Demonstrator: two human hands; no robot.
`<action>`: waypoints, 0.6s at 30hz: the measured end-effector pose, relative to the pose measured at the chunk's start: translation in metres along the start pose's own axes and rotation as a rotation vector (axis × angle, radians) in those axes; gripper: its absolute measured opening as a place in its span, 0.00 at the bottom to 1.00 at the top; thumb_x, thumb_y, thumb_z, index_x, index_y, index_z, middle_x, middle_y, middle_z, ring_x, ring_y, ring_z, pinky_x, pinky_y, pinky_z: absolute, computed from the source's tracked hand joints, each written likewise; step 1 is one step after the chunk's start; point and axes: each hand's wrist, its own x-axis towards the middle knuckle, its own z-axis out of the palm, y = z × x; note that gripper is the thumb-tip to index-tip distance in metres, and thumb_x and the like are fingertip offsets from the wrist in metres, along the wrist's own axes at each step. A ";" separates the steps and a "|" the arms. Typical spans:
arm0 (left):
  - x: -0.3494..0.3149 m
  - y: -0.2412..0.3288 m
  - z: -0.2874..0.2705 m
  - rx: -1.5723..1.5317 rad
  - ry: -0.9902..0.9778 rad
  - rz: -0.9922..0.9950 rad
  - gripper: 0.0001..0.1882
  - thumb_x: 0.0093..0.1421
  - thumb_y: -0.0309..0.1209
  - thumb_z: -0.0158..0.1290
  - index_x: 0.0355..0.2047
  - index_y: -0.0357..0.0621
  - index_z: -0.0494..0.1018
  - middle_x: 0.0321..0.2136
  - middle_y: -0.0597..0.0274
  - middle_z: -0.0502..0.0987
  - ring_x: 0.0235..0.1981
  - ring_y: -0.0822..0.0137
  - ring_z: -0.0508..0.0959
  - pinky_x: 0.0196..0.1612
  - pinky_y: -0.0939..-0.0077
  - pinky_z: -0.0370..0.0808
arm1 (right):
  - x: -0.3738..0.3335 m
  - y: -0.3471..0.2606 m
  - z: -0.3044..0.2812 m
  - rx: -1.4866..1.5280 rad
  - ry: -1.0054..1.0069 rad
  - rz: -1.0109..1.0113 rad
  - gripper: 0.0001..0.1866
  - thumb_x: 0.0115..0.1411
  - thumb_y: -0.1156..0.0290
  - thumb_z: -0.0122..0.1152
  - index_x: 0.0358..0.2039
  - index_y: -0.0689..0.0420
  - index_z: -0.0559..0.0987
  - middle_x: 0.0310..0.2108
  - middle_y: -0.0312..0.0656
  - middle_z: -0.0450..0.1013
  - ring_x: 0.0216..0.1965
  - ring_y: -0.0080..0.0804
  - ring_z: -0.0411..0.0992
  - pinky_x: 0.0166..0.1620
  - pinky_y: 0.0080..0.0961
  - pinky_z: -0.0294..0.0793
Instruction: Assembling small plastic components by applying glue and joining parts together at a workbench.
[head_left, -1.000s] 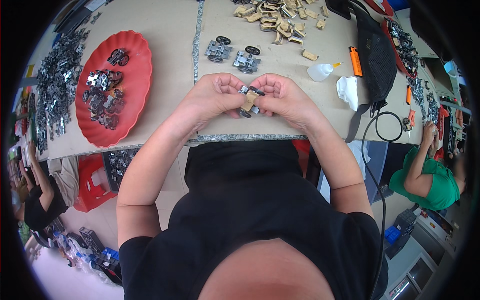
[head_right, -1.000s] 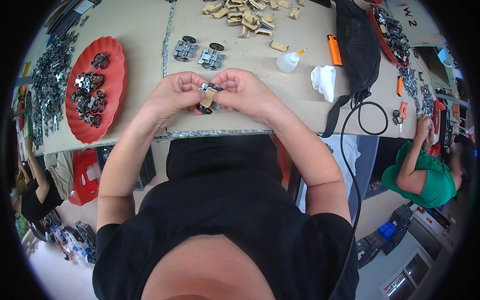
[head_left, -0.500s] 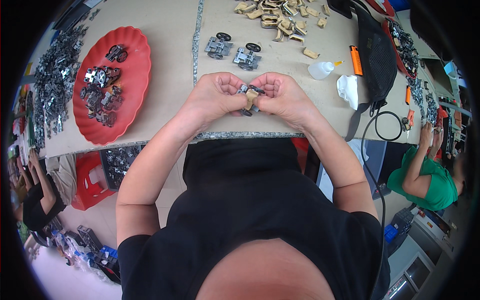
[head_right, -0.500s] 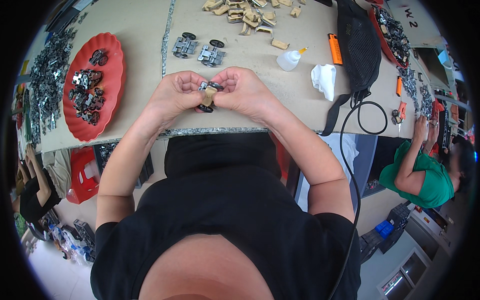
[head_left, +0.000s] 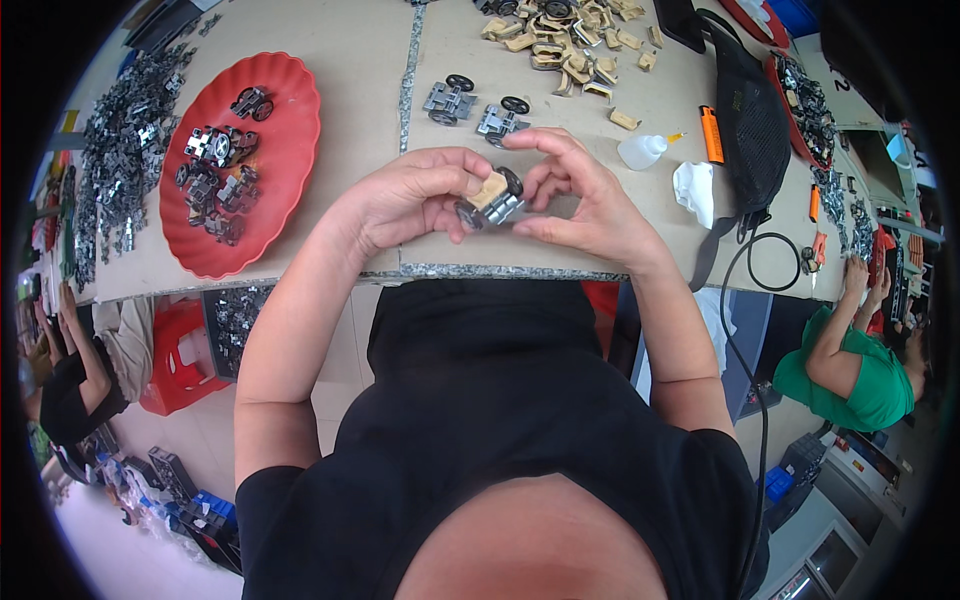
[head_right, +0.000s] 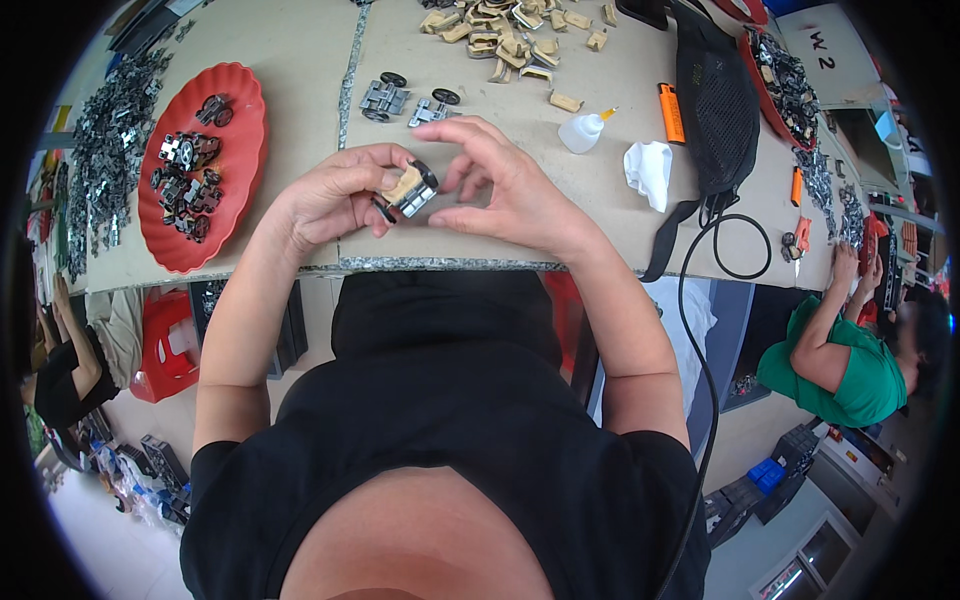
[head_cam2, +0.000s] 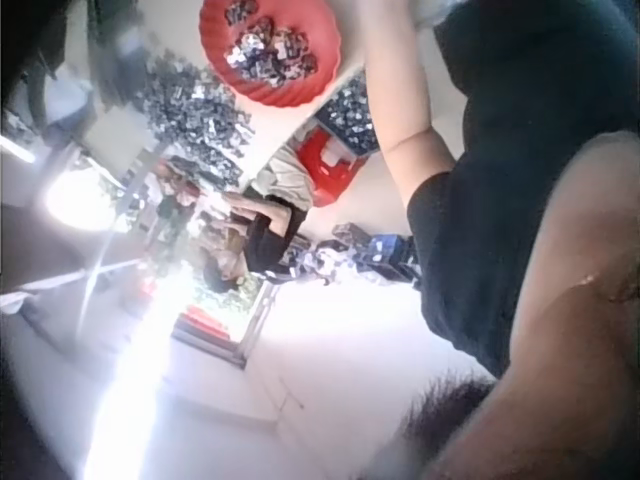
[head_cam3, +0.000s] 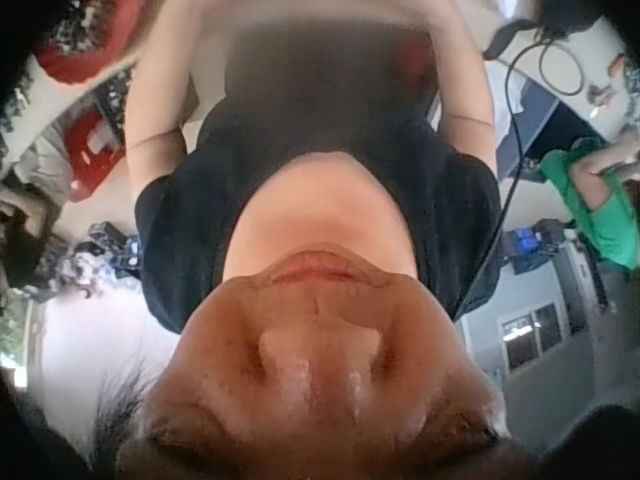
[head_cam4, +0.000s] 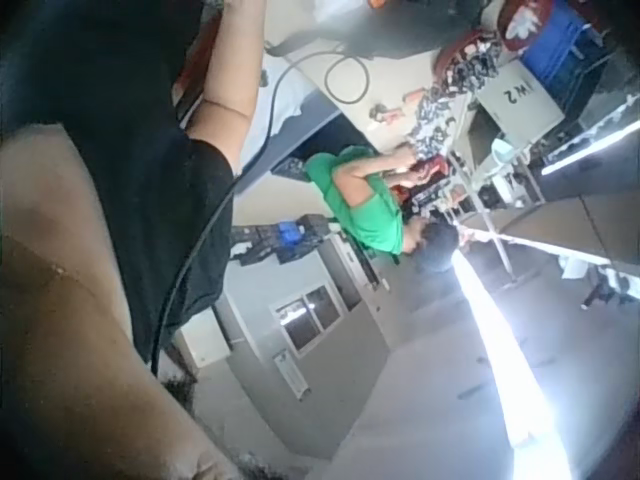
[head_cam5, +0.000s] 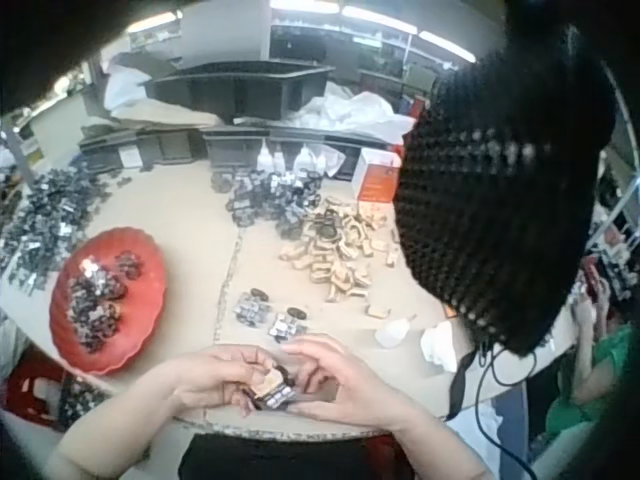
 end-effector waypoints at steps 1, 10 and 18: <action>0.001 -0.002 -0.001 -0.027 -0.040 -0.020 0.14 0.54 0.26 0.51 0.40 0.35 0.66 0.32 0.55 0.74 0.23 0.69 0.77 0.25 0.78 0.76 | 0.002 0.001 0.000 -0.049 -0.047 -0.061 0.24 0.43 0.79 0.64 0.44 0.58 0.71 0.38 0.37 0.68 0.35 0.20 0.68 0.36 0.16 0.70; -0.013 -0.010 0.028 0.764 0.257 0.523 0.16 0.49 0.25 0.55 0.39 0.41 0.67 0.35 0.60 0.72 0.33 0.69 0.73 0.31 0.79 0.72 | -0.001 0.007 -0.004 -0.095 -0.087 0.007 0.14 0.42 0.82 0.63 0.31 0.60 0.73 0.36 0.35 0.64 0.32 0.16 0.65 0.33 0.13 0.66; -0.006 -0.020 0.030 1.263 0.297 0.755 0.14 0.41 0.23 0.59 0.30 0.42 0.70 0.27 0.63 0.72 0.29 0.63 0.73 0.31 0.72 0.72 | -0.002 0.021 0.003 -0.080 -0.061 0.013 0.11 0.43 0.77 0.64 0.29 0.59 0.73 0.33 0.34 0.64 0.26 0.16 0.65 0.28 0.12 0.68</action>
